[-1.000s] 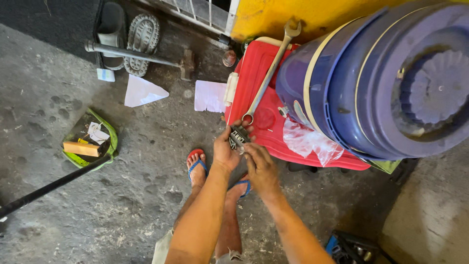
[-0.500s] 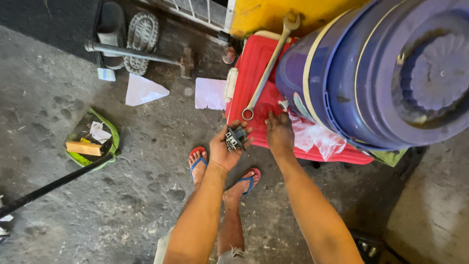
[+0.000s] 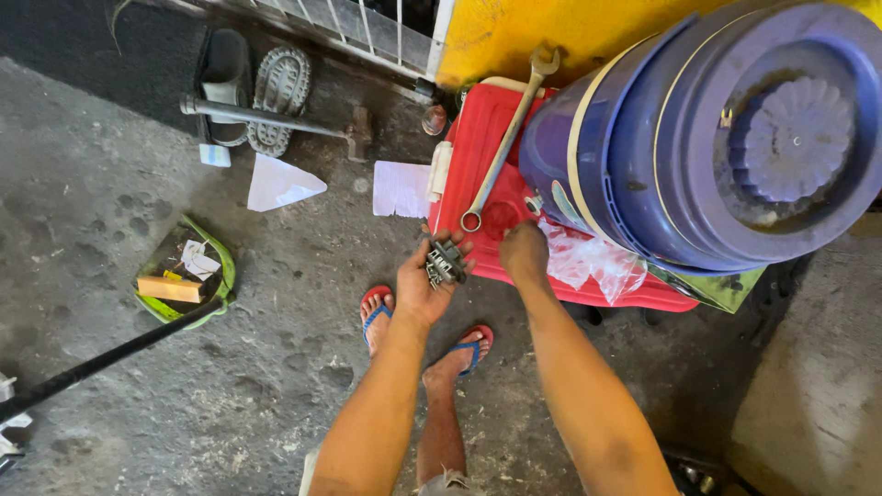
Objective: The person assembles a white plastic appliance housing by aligning and snapping it onto a base with internal gears and rollers. They then retrieve small metal parts and use a screwdriver to fasten components inside the housing.
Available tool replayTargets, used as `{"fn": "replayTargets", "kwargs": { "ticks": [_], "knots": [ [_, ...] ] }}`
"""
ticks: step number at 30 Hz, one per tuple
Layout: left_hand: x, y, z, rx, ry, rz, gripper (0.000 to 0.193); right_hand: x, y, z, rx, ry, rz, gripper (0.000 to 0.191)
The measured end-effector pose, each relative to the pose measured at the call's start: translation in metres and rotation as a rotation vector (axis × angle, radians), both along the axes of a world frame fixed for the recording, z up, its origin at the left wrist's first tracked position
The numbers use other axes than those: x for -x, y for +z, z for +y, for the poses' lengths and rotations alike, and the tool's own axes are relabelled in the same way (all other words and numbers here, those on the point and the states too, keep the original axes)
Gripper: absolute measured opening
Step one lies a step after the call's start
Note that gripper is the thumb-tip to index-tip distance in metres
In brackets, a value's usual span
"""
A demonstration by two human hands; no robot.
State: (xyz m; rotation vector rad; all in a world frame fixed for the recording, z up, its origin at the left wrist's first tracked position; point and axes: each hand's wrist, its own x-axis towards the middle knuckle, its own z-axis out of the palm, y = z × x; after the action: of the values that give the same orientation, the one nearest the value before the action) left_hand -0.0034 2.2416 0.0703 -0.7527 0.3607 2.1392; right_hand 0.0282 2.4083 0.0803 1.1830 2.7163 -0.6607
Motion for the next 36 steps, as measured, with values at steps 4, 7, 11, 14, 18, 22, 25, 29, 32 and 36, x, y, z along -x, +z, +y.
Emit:
{"fn": "replayTargets", "kwargs": {
  "ticks": [4,7,11,14,18,22,25,29,32,36],
  "knots": [
    [0.002,0.007,0.008,0.013,0.034,-0.022,0.042,-0.045,0.037,-0.027,0.273,-0.161,0.456,0.016],
    [-0.012,0.018,0.017,-0.039,0.032,0.005,0.043,-0.083,0.069,-0.06,0.359,-0.252,0.402,0.018],
    [-0.036,0.048,0.037,-0.101,-0.048,-0.01,0.042,-0.121,0.105,-0.081,0.534,-0.349,0.586,0.027],
    [-0.055,0.081,0.043,-0.2,-0.086,-0.007,0.039,-0.156,0.129,-0.084,0.575,-0.478,0.744,0.029],
    [-0.086,0.128,0.058,-0.123,-0.18,-0.078,0.04,-0.196,0.167,-0.082,0.51,-0.586,0.826,0.028],
    [-0.13,0.178,0.081,-0.162,-0.323,-0.031,0.039,-0.22,0.221,-0.084,0.325,-0.765,0.745,0.024],
    [-0.177,0.217,0.1,-0.232,-0.472,0.007,0.036,-0.248,0.268,-0.077,0.181,-0.858,0.819,0.02],
    [-0.255,0.265,0.132,-0.326,-0.677,0.076,0.033,-0.327,0.335,-0.054,-0.072,-0.922,0.919,0.017],
    [-0.321,0.3,0.161,-0.332,-0.819,0.066,0.034,-0.405,0.383,-0.034,-0.232,-1.09,0.931,0.017],
    [-0.413,0.349,0.192,-0.284,-1.058,0.089,0.032,-0.511,0.447,-0.027,-0.265,-1.346,1.034,0.021]
  ]
}}
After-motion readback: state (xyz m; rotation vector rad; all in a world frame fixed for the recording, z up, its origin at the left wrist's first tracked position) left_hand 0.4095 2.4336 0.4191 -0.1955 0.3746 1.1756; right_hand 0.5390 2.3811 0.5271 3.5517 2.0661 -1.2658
